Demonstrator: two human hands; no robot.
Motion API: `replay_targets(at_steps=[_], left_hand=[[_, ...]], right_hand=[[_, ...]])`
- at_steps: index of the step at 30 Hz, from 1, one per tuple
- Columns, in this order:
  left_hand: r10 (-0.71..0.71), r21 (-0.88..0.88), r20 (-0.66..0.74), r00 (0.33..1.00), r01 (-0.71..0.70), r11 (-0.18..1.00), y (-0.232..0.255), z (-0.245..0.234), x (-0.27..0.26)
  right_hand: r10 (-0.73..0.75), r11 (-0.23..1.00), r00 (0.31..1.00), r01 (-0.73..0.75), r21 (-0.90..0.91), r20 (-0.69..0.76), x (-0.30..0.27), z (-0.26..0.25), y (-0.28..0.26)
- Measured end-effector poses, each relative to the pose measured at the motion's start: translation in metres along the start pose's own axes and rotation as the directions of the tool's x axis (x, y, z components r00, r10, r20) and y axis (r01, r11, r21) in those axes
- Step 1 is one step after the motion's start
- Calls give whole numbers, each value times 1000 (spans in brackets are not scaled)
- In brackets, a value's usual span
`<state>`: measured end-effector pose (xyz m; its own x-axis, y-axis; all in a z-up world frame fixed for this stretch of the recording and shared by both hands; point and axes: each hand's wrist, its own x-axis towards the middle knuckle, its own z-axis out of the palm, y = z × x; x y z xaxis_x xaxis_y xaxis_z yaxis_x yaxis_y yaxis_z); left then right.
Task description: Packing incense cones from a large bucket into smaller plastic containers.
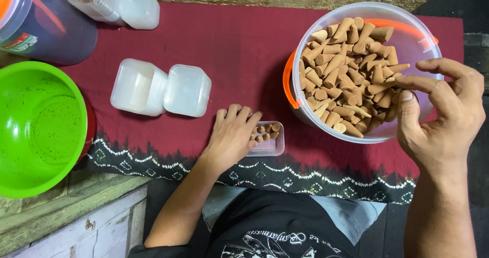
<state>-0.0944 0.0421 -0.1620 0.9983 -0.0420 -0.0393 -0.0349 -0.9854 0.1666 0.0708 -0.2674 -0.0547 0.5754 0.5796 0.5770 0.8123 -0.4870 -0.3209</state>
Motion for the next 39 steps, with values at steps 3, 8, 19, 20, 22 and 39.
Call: replay_targets(at_steps=[3, 8, 19, 20, 22, 39], left_hand=[[13, -20, -6, 1000, -13, 1000, -1, -2, 2], [29, 14, 10, 1000, -29, 999, 1, 4, 5], [20, -153, 38, 999, -14, 988, -2, 12, 3], [25, -156, 41, 999, -18, 988, -2, 10, 3], [32, -159, 37, 999, -26, 987, -1, 9, 5], [15, -303, 25, 1000, -6, 953, -17, -37, -26]], right_hand=[[1, 1000, 1000, -1, 14, -14, -2, 0, 0], [-197, 979, 980, 197, 46, -5, -25, 0, -38], [-306, 951, 888, 274, 140, 342, -64, 130, -97], [-313, 949, 878, 302, 89, 363, -69, 135, -95], [-319, 943, 867, 332, 33, 382, -73, 143, -92], [-285, 950, 844, 313, 14, 454, -67, 146, -107]])
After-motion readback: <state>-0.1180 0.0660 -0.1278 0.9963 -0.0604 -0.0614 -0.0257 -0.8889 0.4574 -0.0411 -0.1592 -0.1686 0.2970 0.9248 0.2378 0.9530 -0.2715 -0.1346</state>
